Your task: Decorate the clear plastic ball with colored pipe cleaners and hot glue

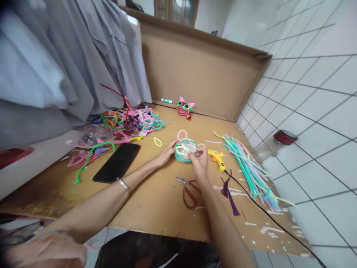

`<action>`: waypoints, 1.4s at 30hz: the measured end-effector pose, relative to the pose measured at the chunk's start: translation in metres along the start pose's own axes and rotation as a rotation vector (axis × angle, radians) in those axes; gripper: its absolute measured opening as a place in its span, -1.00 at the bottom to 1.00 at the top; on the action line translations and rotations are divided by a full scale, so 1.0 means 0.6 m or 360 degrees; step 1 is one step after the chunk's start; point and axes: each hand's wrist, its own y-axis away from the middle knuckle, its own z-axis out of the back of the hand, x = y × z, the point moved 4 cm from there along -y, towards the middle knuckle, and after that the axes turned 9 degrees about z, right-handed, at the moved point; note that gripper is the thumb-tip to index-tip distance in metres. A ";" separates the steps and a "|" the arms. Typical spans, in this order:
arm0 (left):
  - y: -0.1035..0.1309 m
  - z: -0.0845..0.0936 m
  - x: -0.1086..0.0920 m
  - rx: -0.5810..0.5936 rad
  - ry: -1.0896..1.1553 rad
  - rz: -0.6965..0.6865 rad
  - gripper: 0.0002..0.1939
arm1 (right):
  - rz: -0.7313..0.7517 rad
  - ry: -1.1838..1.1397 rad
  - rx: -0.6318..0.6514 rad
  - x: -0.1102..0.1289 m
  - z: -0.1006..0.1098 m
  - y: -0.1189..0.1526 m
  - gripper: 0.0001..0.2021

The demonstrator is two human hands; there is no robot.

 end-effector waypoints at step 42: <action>0.002 -0.002 -0.003 0.0014 0.0122 0.0017 -0.35 | -0.0113 -0.0270 0.0038 -0.010 -0.002 -0.004 -0.52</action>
